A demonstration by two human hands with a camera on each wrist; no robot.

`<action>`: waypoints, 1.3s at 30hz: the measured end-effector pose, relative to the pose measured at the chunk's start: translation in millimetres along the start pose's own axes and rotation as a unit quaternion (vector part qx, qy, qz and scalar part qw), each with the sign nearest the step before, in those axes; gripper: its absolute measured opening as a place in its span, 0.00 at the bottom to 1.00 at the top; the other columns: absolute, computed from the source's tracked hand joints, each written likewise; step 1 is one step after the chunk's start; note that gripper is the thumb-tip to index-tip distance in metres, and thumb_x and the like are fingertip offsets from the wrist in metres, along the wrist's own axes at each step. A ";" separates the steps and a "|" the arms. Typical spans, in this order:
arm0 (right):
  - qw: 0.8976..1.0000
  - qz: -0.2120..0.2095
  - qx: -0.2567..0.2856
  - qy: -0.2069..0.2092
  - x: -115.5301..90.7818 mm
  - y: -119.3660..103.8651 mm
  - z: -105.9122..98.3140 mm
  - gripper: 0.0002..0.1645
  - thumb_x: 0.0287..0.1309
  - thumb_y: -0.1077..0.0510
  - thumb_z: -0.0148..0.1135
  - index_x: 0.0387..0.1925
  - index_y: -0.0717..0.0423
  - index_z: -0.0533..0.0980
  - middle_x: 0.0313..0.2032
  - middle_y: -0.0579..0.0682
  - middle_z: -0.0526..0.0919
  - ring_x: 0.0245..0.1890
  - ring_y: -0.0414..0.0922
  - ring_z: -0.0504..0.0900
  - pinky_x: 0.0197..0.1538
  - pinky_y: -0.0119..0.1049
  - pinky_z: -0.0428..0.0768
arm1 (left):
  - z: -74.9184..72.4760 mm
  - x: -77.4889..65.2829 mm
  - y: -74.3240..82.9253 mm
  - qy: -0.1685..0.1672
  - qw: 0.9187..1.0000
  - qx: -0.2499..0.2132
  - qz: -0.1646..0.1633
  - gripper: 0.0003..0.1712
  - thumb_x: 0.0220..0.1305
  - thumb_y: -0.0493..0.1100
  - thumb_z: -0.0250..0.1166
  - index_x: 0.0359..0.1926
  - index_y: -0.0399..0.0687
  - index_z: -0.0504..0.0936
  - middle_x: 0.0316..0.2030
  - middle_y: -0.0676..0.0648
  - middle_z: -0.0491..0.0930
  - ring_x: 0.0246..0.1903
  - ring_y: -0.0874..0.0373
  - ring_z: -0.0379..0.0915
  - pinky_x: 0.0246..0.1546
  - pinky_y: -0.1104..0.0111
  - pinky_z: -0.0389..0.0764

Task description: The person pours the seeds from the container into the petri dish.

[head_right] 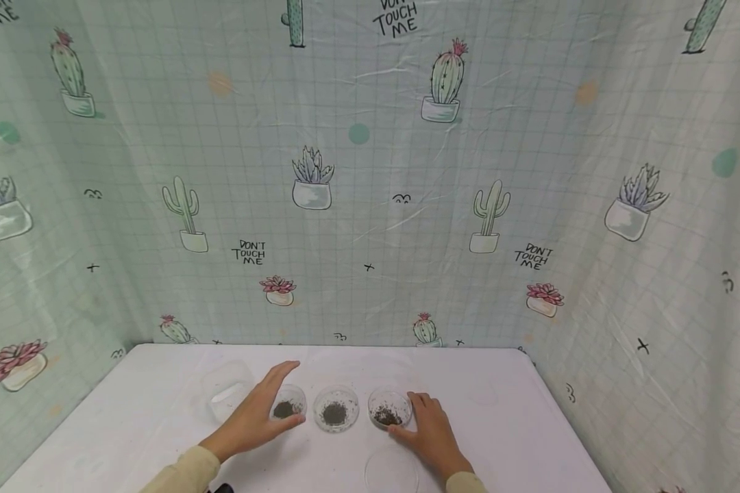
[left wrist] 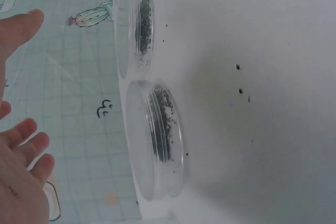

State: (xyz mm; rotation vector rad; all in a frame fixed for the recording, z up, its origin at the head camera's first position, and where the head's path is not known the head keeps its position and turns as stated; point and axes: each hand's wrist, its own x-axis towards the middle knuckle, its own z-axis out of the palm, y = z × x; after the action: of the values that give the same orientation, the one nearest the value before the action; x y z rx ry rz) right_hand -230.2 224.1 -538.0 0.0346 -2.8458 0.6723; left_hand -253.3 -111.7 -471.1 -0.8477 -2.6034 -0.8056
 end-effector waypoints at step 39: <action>0.999 0.004 0.043 0.009 -1.3 -1.9 -4.4 0.48 0.34 0.32 0.68 0.55 0.56 0.71 0.52 0.53 0.75 0.55 0.53 0.71 0.62 0.51 0.68 | 40.3 2.7 49.5 -0.103 0.988 -0.091 0.067 0.55 0.44 0.65 0.67 0.69 0.65 0.46 0.67 0.58 0.56 0.64 0.56 0.59 0.61 0.55 0.68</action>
State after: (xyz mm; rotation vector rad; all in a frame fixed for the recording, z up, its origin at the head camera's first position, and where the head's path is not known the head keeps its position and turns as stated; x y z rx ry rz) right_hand -227.9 224.4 -533.6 0.0306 -2.7994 0.7914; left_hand -229.0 -53.6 -481.5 -1.2034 -2.6407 -0.9745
